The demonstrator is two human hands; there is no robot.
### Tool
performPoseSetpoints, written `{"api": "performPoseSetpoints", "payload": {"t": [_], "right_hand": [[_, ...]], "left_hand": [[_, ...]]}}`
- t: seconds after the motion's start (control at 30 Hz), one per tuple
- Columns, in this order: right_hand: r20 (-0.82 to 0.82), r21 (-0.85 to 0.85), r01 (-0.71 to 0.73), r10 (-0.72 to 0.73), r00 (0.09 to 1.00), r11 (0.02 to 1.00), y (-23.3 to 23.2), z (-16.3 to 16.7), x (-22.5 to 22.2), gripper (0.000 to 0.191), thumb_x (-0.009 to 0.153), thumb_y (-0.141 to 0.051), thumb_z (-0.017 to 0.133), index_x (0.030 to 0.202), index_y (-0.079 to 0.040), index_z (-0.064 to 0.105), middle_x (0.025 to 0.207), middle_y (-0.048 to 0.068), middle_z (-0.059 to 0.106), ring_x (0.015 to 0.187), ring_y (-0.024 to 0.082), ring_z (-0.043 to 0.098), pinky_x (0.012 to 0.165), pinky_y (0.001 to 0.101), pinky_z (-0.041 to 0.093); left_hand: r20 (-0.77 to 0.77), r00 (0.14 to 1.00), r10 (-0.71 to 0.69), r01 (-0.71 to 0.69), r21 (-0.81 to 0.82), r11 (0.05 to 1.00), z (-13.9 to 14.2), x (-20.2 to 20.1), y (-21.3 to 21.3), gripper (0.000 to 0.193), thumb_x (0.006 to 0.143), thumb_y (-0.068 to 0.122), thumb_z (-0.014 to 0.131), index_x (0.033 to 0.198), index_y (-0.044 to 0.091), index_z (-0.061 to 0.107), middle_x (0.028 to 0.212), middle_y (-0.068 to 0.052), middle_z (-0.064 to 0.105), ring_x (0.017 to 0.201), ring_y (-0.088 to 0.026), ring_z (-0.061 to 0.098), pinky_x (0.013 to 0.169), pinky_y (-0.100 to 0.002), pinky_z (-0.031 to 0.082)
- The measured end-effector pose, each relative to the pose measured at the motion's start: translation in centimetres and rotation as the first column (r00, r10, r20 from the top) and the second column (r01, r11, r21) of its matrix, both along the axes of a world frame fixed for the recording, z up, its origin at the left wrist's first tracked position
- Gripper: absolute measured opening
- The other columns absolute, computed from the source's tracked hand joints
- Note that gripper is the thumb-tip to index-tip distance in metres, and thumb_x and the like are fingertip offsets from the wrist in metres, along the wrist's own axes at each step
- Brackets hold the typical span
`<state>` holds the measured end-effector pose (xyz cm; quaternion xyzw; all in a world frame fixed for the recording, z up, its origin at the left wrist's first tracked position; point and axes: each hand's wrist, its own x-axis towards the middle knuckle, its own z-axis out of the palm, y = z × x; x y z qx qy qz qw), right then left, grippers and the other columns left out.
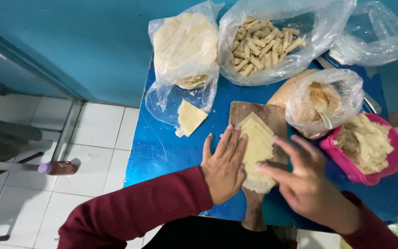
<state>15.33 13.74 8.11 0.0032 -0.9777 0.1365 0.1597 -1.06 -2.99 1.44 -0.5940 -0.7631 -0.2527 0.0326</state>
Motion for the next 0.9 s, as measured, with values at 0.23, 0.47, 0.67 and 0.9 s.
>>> {"api": "performPoseSetpoints", "payload": {"t": [0.23, 0.47, 0.67, 0.9], "right_hand": [[0.041, 0.473, 0.100, -0.135, 0.990, 0.876, -0.7, -1.9, -0.8, 0.051, 0.087, -0.012, 0.056, 0.130, -0.035, 0.072, 0.157, 0.004, 0.046, 0.141, 0.035, 0.032, 0.114, 0.0546, 0.024], [0.064, 0.561, 0.091, -0.152, 0.986, 0.823, 0.2, -2.3, 0.7, 0.045, 0.098, -0.020, 0.051, 0.138, -0.036, 0.065, 0.161, -0.002, 0.047, 0.144, 0.033, 0.032, 0.117, 0.0551, 0.016], [0.096, 0.651, 0.058, -0.158, 0.983, 0.756, -0.7, -3.4, -0.1, 0.059, 0.099, -0.019, 0.048, 0.151, -0.047, 0.054, 0.165, -0.004, 0.040, 0.148, 0.030, 0.029, 0.120, 0.0540, 0.013], [0.037, 0.829, 0.145, -0.313, 0.949, 0.540, 2.3, -3.1, -1.5, 0.056, 0.104, -0.022, 0.047, 0.155, -0.044, 0.047, 0.172, 0.002, 0.029, 0.153, 0.036, 0.023, 0.123, 0.0606, 0.017]], "left_hand": [[-0.054, 0.996, 0.065, -0.064, 0.030, 0.998, -0.7, 0.3, 0.3, 0.075, 0.087, 0.033, 0.058, 0.151, -0.005, 0.045, 0.164, -0.023, 0.034, 0.157, -0.037, 0.022, 0.117, -0.074, 0.018], [-0.046, 0.996, 0.073, -0.072, 0.023, 0.997, -1.0, 0.4, 0.3, 0.077, 0.087, 0.033, 0.058, 0.152, -0.006, 0.044, 0.164, -0.023, 0.034, 0.158, -0.036, 0.022, 0.119, -0.074, 0.017], [-0.042, 0.995, 0.092, -0.090, 0.034, 0.995, -1.3, 0.6, 0.5, 0.077, 0.088, 0.032, 0.058, 0.152, -0.006, 0.043, 0.164, -0.023, 0.034, 0.158, -0.035, 0.022, 0.119, -0.074, 0.017], [-0.054, 0.994, 0.094, -0.092, 0.031, 0.995, -1.2, 0.8, 0.5, 0.079, 0.086, 0.032, 0.057, 0.153, -0.006, 0.043, 0.165, -0.023, 0.034, 0.159, -0.034, 0.022, 0.120, -0.073, 0.016]]}}
